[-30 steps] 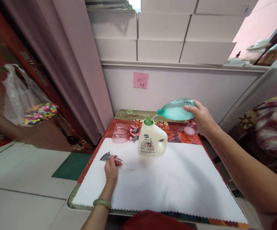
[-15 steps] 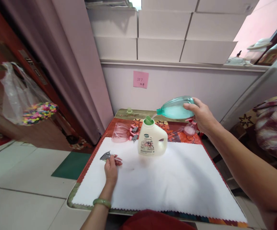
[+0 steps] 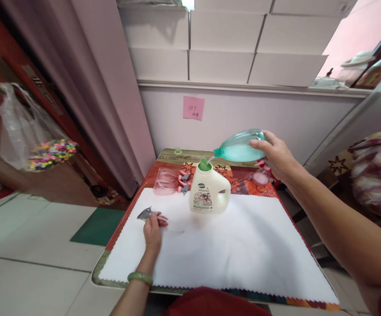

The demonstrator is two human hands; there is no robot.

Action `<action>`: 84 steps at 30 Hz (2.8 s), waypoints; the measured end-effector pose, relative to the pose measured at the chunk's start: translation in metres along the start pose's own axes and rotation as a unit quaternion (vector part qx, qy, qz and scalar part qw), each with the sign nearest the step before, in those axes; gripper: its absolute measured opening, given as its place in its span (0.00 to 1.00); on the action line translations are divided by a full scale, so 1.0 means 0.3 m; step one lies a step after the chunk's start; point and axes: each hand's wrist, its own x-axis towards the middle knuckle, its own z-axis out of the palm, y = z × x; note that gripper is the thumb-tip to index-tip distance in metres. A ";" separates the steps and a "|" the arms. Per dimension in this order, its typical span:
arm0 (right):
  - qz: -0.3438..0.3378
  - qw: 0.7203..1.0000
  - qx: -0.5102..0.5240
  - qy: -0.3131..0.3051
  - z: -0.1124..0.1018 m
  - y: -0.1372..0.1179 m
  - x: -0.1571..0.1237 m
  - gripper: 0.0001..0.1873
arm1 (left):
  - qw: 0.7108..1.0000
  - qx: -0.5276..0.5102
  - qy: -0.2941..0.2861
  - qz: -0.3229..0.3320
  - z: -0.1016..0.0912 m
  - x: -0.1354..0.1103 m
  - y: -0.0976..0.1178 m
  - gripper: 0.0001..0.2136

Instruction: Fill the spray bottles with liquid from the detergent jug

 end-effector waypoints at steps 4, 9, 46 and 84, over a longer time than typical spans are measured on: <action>-0.002 1.000 -0.007 -0.001 0.002 -0.003 0.003 0.28 | 1.000 -0.002 0.002 -0.002 0.000 -0.003 0.002 0.26; -0.019 1.000 -0.010 -0.004 0.008 -0.018 0.001 0.27 | 1.000 -0.002 0.003 -0.005 0.001 -0.005 0.008 0.26; -0.071 0.986 -0.138 -0.057 0.031 -0.082 0.042 0.33 | 1.000 -0.004 0.001 -0.001 0.001 -0.001 0.000 0.26; -0.178 0.916 -0.332 -0.141 0.164 -0.251 0.062 0.39 | 1.000 -0.008 -0.002 -0.007 -0.001 0.000 0.005 0.26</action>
